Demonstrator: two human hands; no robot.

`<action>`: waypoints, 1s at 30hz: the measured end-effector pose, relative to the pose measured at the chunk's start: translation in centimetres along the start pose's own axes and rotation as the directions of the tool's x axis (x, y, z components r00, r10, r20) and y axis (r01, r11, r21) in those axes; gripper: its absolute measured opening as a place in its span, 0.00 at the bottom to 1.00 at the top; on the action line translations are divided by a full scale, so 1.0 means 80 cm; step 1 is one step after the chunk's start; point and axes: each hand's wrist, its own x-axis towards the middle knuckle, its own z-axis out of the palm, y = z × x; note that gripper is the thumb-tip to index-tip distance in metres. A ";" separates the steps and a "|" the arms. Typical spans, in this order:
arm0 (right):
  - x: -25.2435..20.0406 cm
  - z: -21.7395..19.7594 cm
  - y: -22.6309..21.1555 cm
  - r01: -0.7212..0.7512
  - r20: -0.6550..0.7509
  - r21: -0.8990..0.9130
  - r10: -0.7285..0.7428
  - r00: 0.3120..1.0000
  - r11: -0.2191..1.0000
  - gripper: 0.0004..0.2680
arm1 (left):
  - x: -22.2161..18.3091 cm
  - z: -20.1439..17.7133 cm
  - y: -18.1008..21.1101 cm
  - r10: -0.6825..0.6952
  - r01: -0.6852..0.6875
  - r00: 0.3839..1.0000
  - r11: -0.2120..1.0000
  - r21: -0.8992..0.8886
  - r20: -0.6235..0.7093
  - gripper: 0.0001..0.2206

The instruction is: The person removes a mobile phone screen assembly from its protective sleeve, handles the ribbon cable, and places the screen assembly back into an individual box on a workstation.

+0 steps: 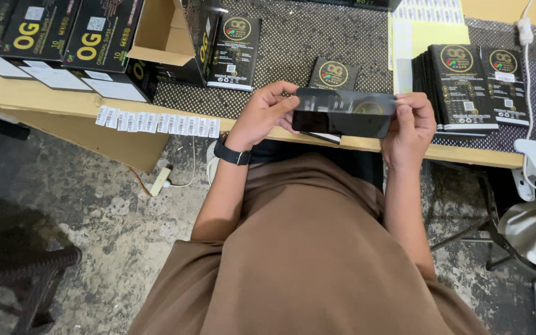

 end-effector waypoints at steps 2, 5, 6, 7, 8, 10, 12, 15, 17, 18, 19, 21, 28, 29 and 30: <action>0.001 0.005 -0.003 0.005 -0.003 -0.010 -0.005 1.000 1.000 0.03 | 0.000 -0.001 0.001 0.006 -0.007 1.000 0.999 0.038 0.031 0.10; -0.001 0.004 -0.001 -0.022 -0.021 -0.001 0.022 1.000 1.000 0.02 | -0.005 0.003 0.008 0.008 -0.013 0.998 0.997 0.075 0.062 0.11; -0.001 0.001 -0.001 -0.019 -0.015 0.002 0.019 1.000 1.000 0.02 | -0.005 0.002 0.005 0.015 -0.019 0.998 0.997 0.075 0.060 0.11; 0.000 0.000 0.000 -0.021 -0.015 -0.004 0.021 1.000 1.000 0.02 | -0.005 0.002 0.003 -0.004 -0.002 0.997 0.997 0.071 0.077 0.11; 0.002 -0.002 0.001 -0.023 -0.014 -0.009 0.023 1.000 1.000 0.02 | -0.004 0.001 0.003 -0.022 0.015 0.995 0.998 0.068 0.094 0.11; 0.010 0.009 -0.009 -0.007 0.005 -0.014 0.007 1.000 1.000 0.03 | -0.003 0.000 0.002 -0.018 0.010 0.995 0.997 0.074 0.101 0.11; 0.021 0.016 -0.015 0.011 0.021 -0.019 -0.011 1.000 1.000 0.04 | -0.001 -0.002 0.003 -0.014 0.005 0.994 0.997 0.082 0.109 0.11; 0.040 0.017 -0.016 0.055 0.063 -0.057 -0.051 0.997 0.997 0.03 | 0.000 -0.002 0.008 -0.053 0.036 0.987 0.993 0.111 0.150 0.11; 0.053 0.014 -0.011 0.120 0.135 -0.073 -0.110 0.985 0.990 0.02 | -0.003 -0.001 0.013 -0.084 0.061 0.981 0.989 0.133 0.177 0.10; 0.060 0.011 -0.009 0.115 0.136 -0.073 -0.104 0.985 0.991 0.02 | -0.003 0.000 0.014 -0.087 0.065 0.981 0.989 0.132 0.173 0.10; 0.066 0.009 -0.007 0.138 0.167 -0.072 -0.124 0.978 0.988 0.02 | -0.002 0.001 0.015 -0.085 0.064 0.982 0.990 0.129 0.170 0.11; 0.071 0.014 -0.020 0.151 0.198 -0.073 -0.134 0.971 0.986 0.02 | -0.008 0.013 0.032 -0.090 0.071 0.983 0.990 0.121 0.162 0.11; 0.070 0.032 -0.083 0.305 0.334 -0.325 -0.193 0.923 0.895 0.02 | -0.013 0.030 0.060 -0.170 0.119 0.978 0.932 0.342 0.124 0.05; 0.067 0.030 -0.089 0.328 0.371 -0.327 -0.199 0.907 0.886 0.02 | -0.013 0.029 0.060 -0.155 0.100 0.977 0.941 0.323 0.149 0.05; 0.061 0.024 -0.092 0.327 0.370 -0.327 -0.198 0.908 0.887 0.02 | -0.013 0.029 0.059 -0.155 0.101 0.977 0.941 0.323 0.149 0.05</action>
